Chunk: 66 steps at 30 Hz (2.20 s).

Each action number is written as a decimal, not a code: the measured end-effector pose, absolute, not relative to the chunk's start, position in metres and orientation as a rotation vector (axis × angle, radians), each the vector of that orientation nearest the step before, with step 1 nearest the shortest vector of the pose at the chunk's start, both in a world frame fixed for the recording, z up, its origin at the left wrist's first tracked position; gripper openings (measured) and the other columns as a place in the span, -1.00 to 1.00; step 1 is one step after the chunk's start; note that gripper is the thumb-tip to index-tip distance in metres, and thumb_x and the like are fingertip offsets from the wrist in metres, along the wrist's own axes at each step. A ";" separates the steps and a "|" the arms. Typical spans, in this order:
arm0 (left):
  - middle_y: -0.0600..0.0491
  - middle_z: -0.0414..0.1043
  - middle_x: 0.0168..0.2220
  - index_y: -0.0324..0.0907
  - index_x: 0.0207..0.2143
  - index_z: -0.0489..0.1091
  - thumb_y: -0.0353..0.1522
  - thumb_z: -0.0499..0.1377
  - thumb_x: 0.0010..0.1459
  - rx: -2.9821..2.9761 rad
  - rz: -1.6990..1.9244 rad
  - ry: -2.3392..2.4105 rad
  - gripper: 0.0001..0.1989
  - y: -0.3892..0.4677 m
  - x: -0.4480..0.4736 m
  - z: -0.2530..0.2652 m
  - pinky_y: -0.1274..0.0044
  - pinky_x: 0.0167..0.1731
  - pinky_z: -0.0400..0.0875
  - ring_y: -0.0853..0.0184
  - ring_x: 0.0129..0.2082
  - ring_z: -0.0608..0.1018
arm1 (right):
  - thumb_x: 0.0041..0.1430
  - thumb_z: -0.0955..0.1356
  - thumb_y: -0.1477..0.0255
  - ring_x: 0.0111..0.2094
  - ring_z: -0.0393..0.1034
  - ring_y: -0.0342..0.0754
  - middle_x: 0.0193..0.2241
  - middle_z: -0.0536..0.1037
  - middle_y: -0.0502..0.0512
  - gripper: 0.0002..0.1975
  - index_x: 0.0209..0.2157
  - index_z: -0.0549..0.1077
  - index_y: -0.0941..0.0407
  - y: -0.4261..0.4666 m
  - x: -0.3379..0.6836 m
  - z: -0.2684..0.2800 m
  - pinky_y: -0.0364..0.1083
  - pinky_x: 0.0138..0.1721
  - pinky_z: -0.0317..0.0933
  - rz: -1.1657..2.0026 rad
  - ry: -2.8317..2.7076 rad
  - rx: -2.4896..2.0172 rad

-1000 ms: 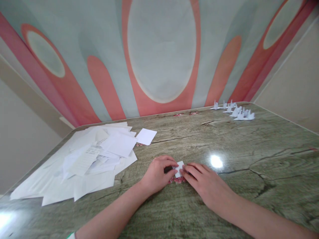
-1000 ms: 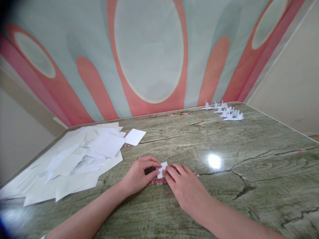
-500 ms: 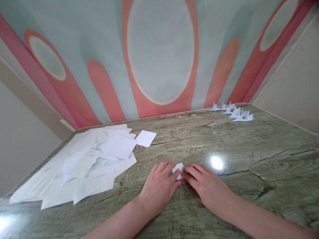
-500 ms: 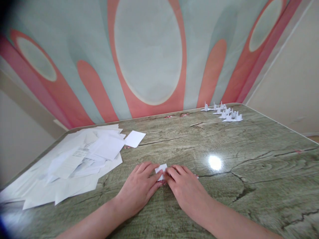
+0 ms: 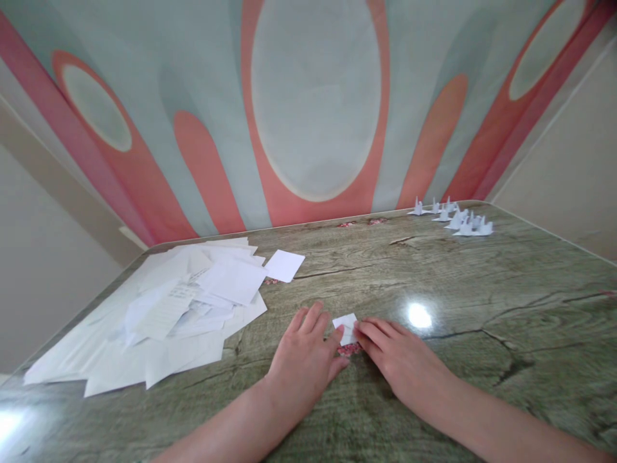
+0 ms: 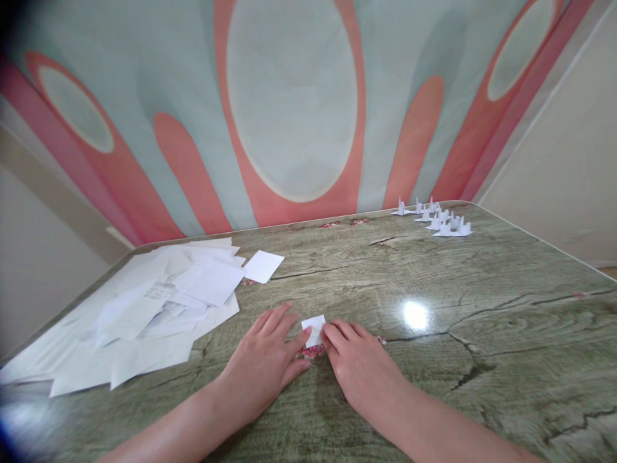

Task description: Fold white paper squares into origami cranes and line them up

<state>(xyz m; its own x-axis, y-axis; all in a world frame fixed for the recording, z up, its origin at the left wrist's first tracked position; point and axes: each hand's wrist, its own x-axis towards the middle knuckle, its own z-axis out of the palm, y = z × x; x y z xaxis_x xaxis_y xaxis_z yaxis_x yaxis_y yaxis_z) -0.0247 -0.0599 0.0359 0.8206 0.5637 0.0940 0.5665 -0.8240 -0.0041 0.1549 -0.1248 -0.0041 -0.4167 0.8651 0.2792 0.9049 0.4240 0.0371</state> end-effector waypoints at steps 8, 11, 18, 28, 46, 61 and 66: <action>-0.08 0.33 -0.05 -0.15 -0.12 0.35 -0.25 0.11 0.13 -2.960 -0.092 -0.912 -0.72 -0.066 -0.022 0.041 0.24 0.02 0.13 0.09 0.08 0.24 | 0.01 0.27 0.66 -0.22 0.30 0.03 -0.21 0.43 0.20 -0.78 -0.29 0.47 0.22 -0.126 0.155 -0.002 -0.01 -0.25 0.29 -0.278 -2.470 -1.577; -0.07 0.32 -0.01 -0.18 -0.11 0.35 -0.30 -0.01 0.21 -2.972 -0.097 -0.915 -0.73 -0.071 -0.018 0.043 0.28 0.03 0.13 0.14 0.07 0.26 | -0.01 0.29 0.65 -0.23 0.31 0.03 -0.23 0.44 0.20 -0.79 -0.30 0.47 0.24 -0.126 0.154 -0.002 -0.01 -0.27 0.30 -0.296 -2.474 -1.582; 0.04 0.06 0.20 -0.11 0.18 0.02 -0.07 -0.13 0.21 -3.031 -0.079 -0.778 -0.45 -0.067 -0.020 0.028 0.26 0.13 -0.04 0.14 0.20 0.07 | -0.04 0.29 0.65 -0.21 0.30 0.07 -0.21 0.43 0.21 -0.62 -0.11 0.41 0.30 -0.127 0.154 -0.003 0.04 -0.24 0.30 -0.266 -2.487 -1.652; -0.04 -0.06 0.24 -0.19 0.20 -0.03 -0.02 -0.19 0.20 -3.079 0.036 -0.849 -0.37 -0.062 -0.022 0.028 0.30 0.14 -0.04 0.18 0.22 0.04 | -0.03 0.29 0.65 -0.22 0.31 0.06 -0.22 0.44 0.20 -0.70 -0.20 0.46 0.27 -0.127 0.152 -0.002 0.03 -0.24 0.32 -0.246 -2.495 -1.675; -0.01 0.34 -0.14 -0.15 -0.15 0.35 -0.36 0.21 -0.01 -3.322 -0.365 -1.201 -0.69 -0.037 -0.010 0.031 0.45 -0.09 0.26 0.25 -0.11 0.38 | -0.06 0.34 0.66 -0.26 0.32 0.05 -0.25 0.44 0.19 -0.76 -0.27 0.48 0.25 -0.124 0.154 -0.005 0.03 -0.29 0.33 -0.199 -2.446 -1.642; 0.14 0.34 -0.46 -0.20 -0.43 0.34 -0.27 0.34 -0.30 -3.451 -0.251 -1.566 -0.65 -0.008 0.003 0.032 0.62 -0.53 0.16 0.38 -0.47 0.37 | 0.08 0.25 0.63 -0.22 0.30 -0.04 -0.22 0.43 0.07 -0.73 -0.22 0.43 0.08 -0.120 0.164 -0.007 -0.02 -0.17 0.20 0.190 -2.036 -1.445; 0.17 0.34 -0.49 -0.20 -0.29 0.34 -0.32 0.29 -0.15 -3.631 -0.478 -1.479 -0.68 -0.009 0.003 0.032 0.64 -0.52 0.17 0.43 -0.49 0.36 | 0.08 0.31 0.48 -0.36 0.33 -0.09 -0.38 0.42 0.03 -0.91 -0.31 0.34 0.11 -0.116 0.167 -0.005 -0.10 -0.32 0.22 0.439 -1.694 -1.534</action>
<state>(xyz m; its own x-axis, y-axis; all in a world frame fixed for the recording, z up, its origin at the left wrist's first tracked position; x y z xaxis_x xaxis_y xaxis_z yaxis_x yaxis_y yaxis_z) 0.0032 -0.0086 0.0316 0.7382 0.6695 -0.0827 0.4946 -0.4538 0.7412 0.1673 -0.1159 -0.0046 0.0461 0.9464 0.3197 0.6721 0.2074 -0.7108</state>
